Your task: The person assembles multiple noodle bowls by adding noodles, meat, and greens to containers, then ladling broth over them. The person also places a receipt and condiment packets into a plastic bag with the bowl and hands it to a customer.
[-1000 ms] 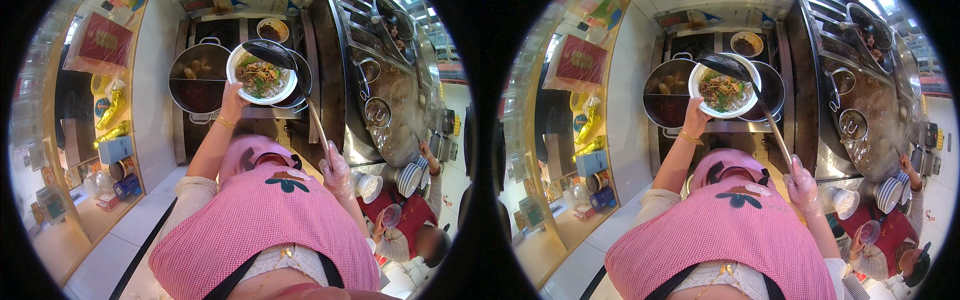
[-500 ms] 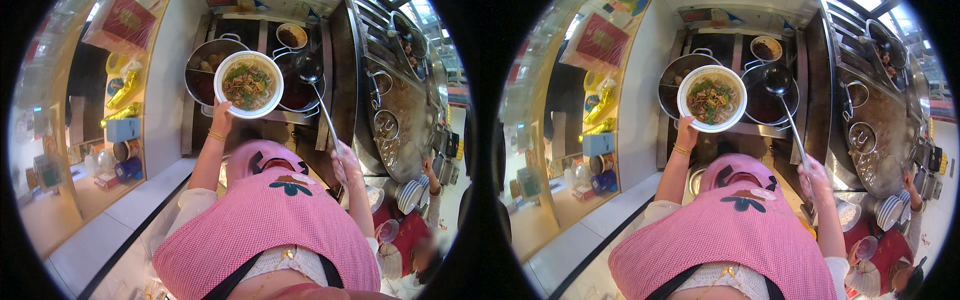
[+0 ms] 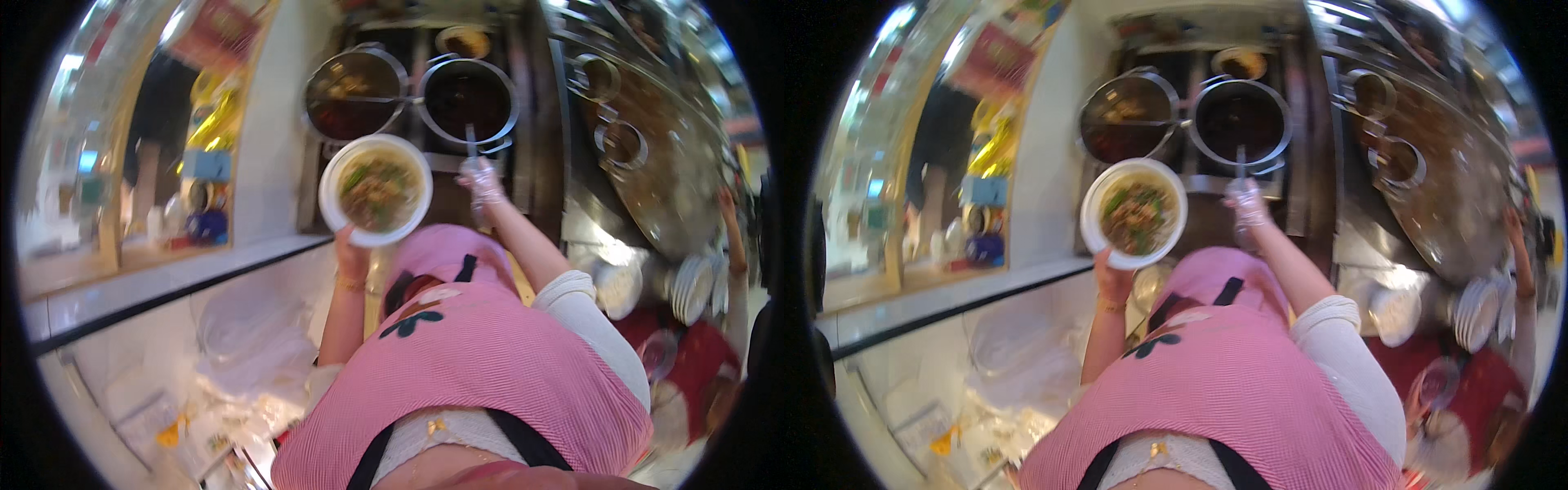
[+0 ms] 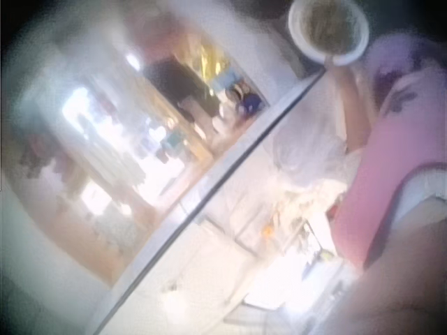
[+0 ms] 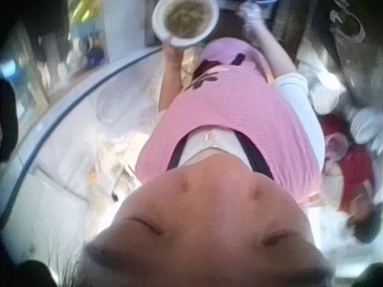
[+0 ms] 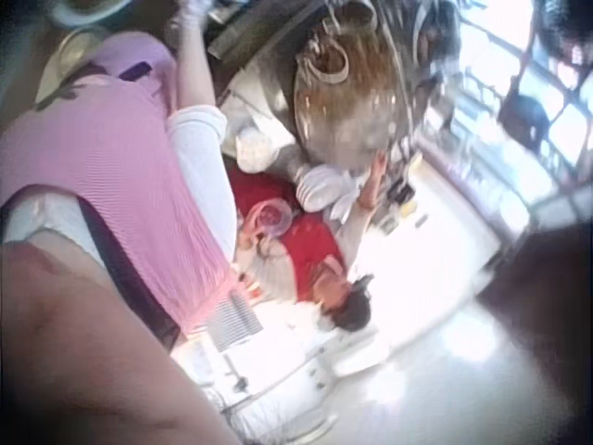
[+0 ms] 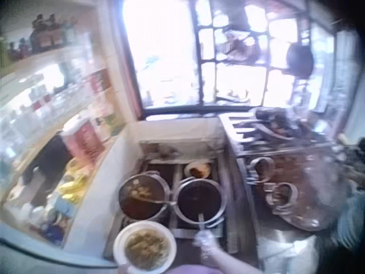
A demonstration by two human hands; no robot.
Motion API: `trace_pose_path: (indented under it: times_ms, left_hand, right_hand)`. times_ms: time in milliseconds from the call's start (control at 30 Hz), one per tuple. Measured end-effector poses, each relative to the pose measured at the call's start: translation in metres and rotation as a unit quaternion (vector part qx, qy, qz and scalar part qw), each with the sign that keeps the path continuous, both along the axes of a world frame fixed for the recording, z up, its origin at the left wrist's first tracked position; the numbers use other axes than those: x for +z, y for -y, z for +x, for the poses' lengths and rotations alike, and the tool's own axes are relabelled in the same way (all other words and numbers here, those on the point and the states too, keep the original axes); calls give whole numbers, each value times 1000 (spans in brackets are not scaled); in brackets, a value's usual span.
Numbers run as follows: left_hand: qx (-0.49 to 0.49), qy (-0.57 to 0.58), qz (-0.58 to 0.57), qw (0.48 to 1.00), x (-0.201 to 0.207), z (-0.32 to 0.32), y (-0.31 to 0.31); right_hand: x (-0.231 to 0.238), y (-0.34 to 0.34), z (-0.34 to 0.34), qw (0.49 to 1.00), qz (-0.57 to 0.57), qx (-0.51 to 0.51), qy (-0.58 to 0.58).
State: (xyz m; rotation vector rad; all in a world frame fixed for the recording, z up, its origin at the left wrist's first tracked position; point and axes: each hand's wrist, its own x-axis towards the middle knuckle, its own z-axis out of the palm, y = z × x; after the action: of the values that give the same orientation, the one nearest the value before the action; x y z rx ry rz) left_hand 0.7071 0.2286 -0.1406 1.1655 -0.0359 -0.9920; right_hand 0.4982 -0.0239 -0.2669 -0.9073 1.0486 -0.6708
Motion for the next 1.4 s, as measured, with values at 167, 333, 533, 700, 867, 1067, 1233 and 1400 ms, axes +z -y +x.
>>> trace_pose_path:
  times_ms: [167, 333, 533, 700, 867, 1067, 1233, 1400]
  left_hand:
    - [-75, -38, -120, 989, -5, -32, -40]
    - [-98, -82, -120, 984, -23, -42, -78]
    - [-95, -95, -103, 986, -15, -105, -154]
    - [-18, -115, -86, 989, -36, -169, -259]
    - [87, -114, -62, 988, -16, -246, -367]
    - [288, -92, -140, 943, 44, -303, -487]
    - [448, -102, -130, 879, 28, -291, -613]
    - [547, 22, -149, 824, 40, -269, -706]
  right_hand:
    - [35, -91, -56, 984, 70, -61, 151]
    - [101, -196, -155, 933, 255, -187, 170]
    - [117, -200, -339, 864, 9, -504, 16]
    - [43, -143, -462, 928, 14, -369, 47]
    - [41, -157, -472, 943, -106, -181, -257]
    - [115, -283, -349, 552, -748, 195, -312]
    - [108, -417, -187, 911, -277, 301, -56]
    - [87, -480, -102, 768, -462, 443, -23]
